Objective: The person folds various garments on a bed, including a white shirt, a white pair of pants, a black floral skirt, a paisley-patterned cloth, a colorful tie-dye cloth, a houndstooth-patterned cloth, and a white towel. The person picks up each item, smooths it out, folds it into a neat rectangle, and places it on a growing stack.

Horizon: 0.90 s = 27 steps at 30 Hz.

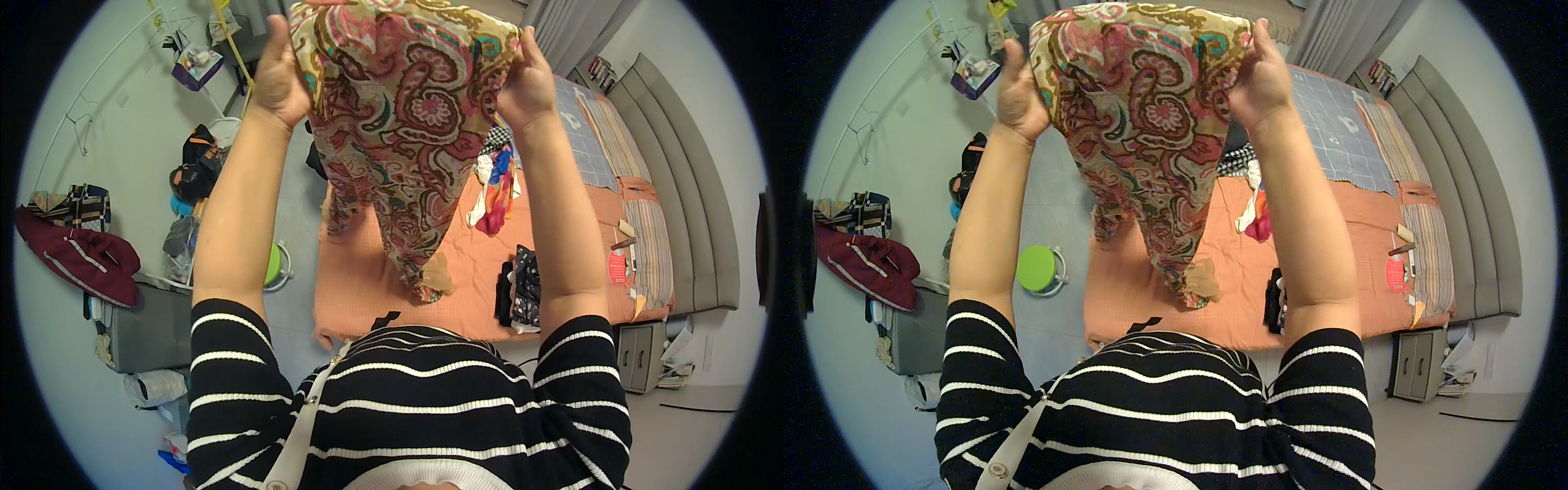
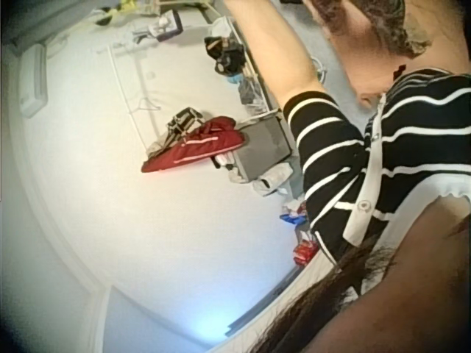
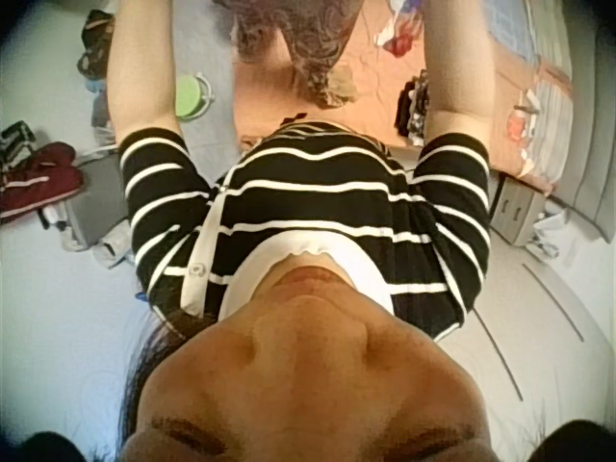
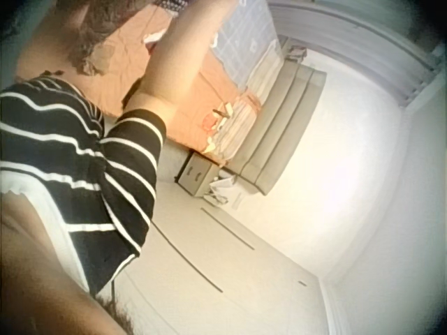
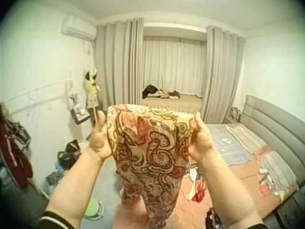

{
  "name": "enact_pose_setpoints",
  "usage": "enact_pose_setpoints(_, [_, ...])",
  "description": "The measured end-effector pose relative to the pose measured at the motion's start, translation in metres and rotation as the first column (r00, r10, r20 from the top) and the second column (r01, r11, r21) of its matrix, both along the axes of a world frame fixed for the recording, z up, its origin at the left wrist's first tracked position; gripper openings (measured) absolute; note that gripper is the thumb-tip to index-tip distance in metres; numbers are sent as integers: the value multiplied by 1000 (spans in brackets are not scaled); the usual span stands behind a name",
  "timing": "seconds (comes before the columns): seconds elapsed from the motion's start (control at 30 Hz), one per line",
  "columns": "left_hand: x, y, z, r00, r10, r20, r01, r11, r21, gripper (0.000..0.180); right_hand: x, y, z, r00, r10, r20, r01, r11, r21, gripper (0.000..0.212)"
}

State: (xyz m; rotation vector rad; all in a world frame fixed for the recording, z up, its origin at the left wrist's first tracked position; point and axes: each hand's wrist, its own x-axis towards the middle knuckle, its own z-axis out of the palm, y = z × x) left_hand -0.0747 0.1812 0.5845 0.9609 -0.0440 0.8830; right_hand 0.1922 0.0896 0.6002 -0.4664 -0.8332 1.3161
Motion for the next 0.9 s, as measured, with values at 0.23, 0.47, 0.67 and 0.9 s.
enact_pose_setpoints(0.23, [0,-5,-16,888,97,-450,-155,983,-95,28,-32,14,-32,962,272,-41,-275,952,-137,52])
enact_pose_setpoints(0.47, [-99,63,15,932,57,-358,-48,998,33,31,-91,46,-18,947,109,303,-78,991,-112,23])
enact_pose_setpoints(0.67, [-185,45,63,586,780,-219,-685,622,380,22,-182,96,4,922,271,279,-251,962,-105,27])
enact_pose_setpoints(0.9, [-197,-16,111,649,756,-86,-573,561,597,21,-232,49,85,930,302,211,-320,946,58,24])
